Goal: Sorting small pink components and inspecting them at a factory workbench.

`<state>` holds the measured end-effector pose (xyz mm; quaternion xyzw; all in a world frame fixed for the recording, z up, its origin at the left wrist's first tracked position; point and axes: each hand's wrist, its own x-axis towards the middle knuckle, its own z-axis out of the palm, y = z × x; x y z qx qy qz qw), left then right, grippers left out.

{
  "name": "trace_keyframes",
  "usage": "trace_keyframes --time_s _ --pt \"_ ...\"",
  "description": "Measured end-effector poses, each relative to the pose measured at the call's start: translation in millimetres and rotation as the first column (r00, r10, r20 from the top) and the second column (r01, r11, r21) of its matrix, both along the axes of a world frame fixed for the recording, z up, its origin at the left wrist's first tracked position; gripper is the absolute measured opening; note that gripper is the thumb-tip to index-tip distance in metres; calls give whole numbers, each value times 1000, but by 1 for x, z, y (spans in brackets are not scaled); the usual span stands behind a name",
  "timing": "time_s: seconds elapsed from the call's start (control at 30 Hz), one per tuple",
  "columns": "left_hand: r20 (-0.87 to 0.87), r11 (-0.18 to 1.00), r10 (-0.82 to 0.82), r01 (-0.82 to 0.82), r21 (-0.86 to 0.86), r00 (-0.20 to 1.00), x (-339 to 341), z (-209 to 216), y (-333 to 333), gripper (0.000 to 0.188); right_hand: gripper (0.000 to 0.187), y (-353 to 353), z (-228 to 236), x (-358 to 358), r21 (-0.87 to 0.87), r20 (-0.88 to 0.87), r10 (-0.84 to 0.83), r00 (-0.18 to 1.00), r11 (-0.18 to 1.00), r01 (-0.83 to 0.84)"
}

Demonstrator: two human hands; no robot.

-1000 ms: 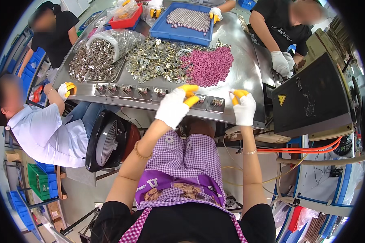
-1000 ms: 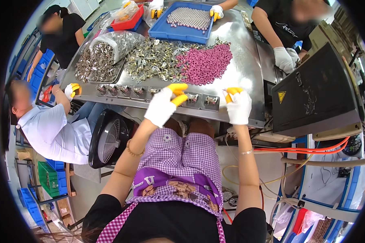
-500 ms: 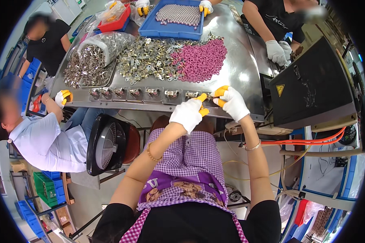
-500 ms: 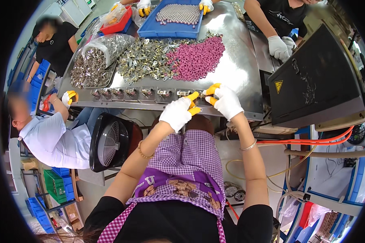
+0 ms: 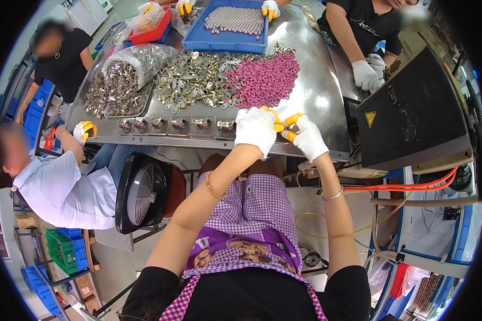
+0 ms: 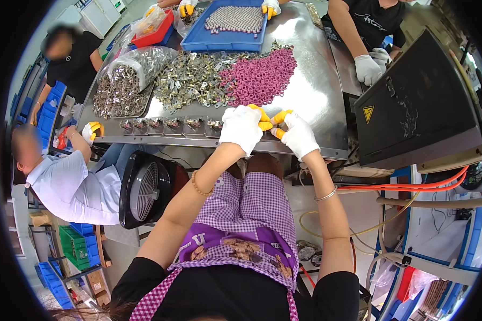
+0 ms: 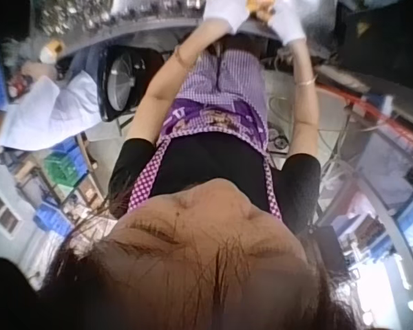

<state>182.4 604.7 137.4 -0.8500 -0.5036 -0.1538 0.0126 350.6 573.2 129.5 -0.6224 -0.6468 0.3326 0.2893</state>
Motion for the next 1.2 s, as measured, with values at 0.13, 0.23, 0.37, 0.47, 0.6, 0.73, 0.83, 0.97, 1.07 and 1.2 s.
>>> trace_keyframes --time_s 0.13,0.23,0.37,0.47,0.6,0.73,0.83,0.97,1.07,1.2 --pt "-37 997 -41 43 62 998 2 0 -1 18 34 -8 -9 6 397 217 57 974 907 -142" --pt "-23 997 -43 44 59 999 -3 3 1 19 36 -13 -14 -3 535 292 45 955 820 -202" --pt "32 995 -30 33 -99 999 -7 11 1 21 37 -24 -12 -5 580 326 -44 944 798 -163" --pt "66 968 128 -110 -227 990 -45 26 19 24 38 -18 9 0 319 351 -189 917 945 73" --pt "108 904 364 -323 -280 925 -111 28 59 25 40 20 -14 45 396 451 -445 773 876 273" --pt "-70 943 324 -328 -51 943 -127 -2 83 20 34 52 -29 63 439 562 -608 560 794 422" --pt "-156 945 294 -311 -98 943 -124 -4 95 14 33 64 -29 61 477 538 -640 549 767 428" --pt "-110 951 274 -287 -119 955 -125 -12 101 10 34 58 -24 59 482 478 -643 598 761 434" --pt "-127 955 262 -276 -110 957 -128 -12 104 9 35 58 -24 59 478 445 -644 623 759 443" --pt "-206 966 230 -248 -70 951 -130 -10 103 8 37 60 -25 59 471 416 -656 629 748 468"
